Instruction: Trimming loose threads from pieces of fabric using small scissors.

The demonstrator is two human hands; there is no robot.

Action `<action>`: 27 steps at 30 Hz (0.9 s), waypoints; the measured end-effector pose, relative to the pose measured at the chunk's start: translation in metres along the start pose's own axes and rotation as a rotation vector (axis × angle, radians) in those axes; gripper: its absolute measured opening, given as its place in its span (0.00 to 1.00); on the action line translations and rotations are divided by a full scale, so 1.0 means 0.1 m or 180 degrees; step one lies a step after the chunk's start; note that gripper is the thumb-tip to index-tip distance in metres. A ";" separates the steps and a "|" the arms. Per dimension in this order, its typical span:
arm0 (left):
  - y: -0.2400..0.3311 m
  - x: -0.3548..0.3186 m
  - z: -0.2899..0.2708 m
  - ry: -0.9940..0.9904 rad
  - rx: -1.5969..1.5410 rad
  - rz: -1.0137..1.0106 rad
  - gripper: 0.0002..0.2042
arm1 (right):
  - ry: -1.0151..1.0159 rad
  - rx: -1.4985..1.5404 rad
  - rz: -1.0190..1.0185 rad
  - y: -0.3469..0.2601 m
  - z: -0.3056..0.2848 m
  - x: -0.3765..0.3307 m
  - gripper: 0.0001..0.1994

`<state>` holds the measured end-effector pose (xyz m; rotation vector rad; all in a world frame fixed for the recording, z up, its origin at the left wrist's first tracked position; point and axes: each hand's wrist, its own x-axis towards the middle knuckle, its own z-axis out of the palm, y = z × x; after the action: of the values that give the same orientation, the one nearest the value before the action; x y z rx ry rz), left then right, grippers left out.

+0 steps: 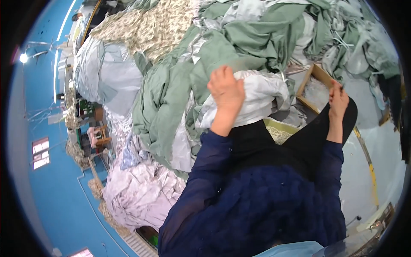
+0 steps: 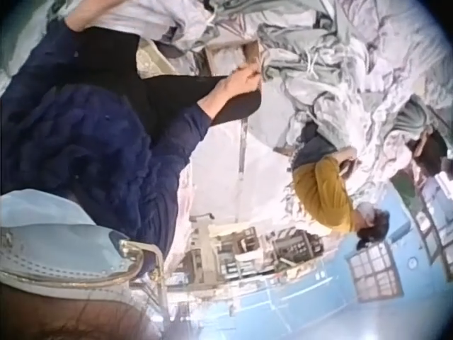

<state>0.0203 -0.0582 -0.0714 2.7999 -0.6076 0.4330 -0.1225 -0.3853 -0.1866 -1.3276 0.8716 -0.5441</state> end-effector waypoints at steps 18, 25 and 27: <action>-0.02 -0.36 -0.22 -0.0059 -0.0228 -0.0187 0.23 | -0.2396 -0.0852 -0.1456 0.08 2.03 -0.54 0.15; -0.15 -0.39 -0.21 -0.0225 -0.0592 -0.0432 0.18 | -0.2799 -0.0453 0.0296 0.10 2.25 -0.50 0.14; -0.16 -0.39 -0.20 -0.0165 -0.0589 -0.0385 0.18 | -0.2689 -0.0650 0.0292 0.06 2.30 -0.52 0.14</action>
<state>-0.0110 -0.0242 -0.0689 2.6596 -0.4604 0.2663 0.0304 -0.2059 -0.1787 -1.5073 0.2808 0.1995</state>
